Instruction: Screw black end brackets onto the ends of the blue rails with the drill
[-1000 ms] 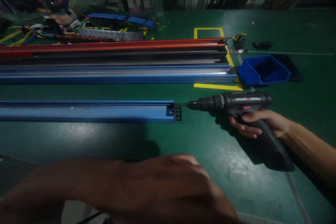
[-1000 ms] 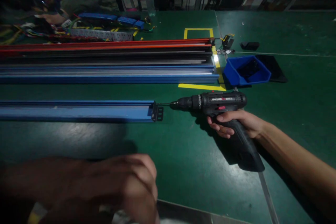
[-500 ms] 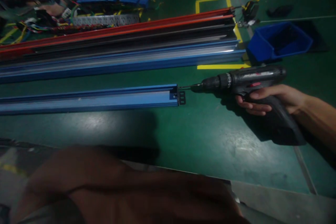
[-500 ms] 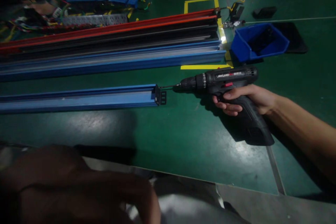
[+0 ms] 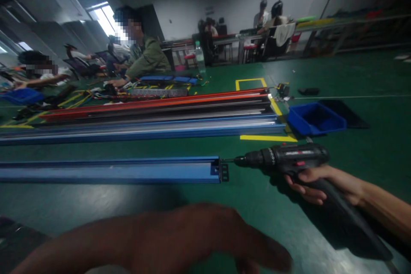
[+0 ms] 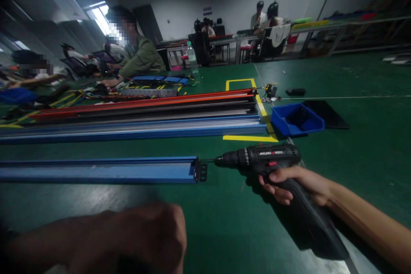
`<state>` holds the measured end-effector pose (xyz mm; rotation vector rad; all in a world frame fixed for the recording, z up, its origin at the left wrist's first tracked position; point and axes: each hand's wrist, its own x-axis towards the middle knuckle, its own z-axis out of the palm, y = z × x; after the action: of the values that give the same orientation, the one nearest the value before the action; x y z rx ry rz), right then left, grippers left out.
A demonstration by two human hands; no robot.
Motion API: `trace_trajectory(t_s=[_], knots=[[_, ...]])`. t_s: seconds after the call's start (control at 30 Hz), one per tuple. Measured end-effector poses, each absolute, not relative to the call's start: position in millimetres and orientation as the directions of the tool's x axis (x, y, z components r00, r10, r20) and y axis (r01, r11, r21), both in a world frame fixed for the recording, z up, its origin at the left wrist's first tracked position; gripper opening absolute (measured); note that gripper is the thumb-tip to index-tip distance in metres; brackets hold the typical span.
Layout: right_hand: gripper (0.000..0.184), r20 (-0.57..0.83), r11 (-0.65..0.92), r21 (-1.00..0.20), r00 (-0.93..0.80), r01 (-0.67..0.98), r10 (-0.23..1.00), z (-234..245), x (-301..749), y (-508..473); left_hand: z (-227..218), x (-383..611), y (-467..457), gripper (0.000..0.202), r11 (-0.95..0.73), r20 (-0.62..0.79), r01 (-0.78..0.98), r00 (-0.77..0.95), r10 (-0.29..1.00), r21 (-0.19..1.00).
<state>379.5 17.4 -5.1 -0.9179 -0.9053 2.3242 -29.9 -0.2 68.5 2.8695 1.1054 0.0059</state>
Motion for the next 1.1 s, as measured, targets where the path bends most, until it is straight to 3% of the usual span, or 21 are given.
trace_trajectory(t_s=[0.13,0.27,0.4,0.63,1.1], knots=[[0.023,-0.386,-0.643,-0.739,-0.657,-0.199,0.648,-5,379,15,62,-62,42,0.094,-0.684,-0.047,0.727,0.686,0.726,0.056],[0.024,-0.384,-0.660,-0.726,-0.685,-0.190,0.619,-7,379,16,43,-103,64,0.095,-0.596,-0.186,0.797,0.602,0.776,0.093],[0.022,-0.368,-0.652,-0.733,-0.693,-0.195,0.620,-7,379,16,33,-108,69,0.078,-0.556,-0.177,0.824,0.567,0.804,0.110],[0.023,-0.404,-0.675,-0.713,-0.675,-0.189,0.617,-1,378,14,41,-94,69,0.075,-0.550,-0.207,0.824,0.566,0.798,0.136],[0.026,-0.346,-0.665,-0.713,-0.713,-0.223,0.610,-5,389,14,39,-90,71,0.068,-0.581,-0.193,0.799,0.602,0.775,0.155]])
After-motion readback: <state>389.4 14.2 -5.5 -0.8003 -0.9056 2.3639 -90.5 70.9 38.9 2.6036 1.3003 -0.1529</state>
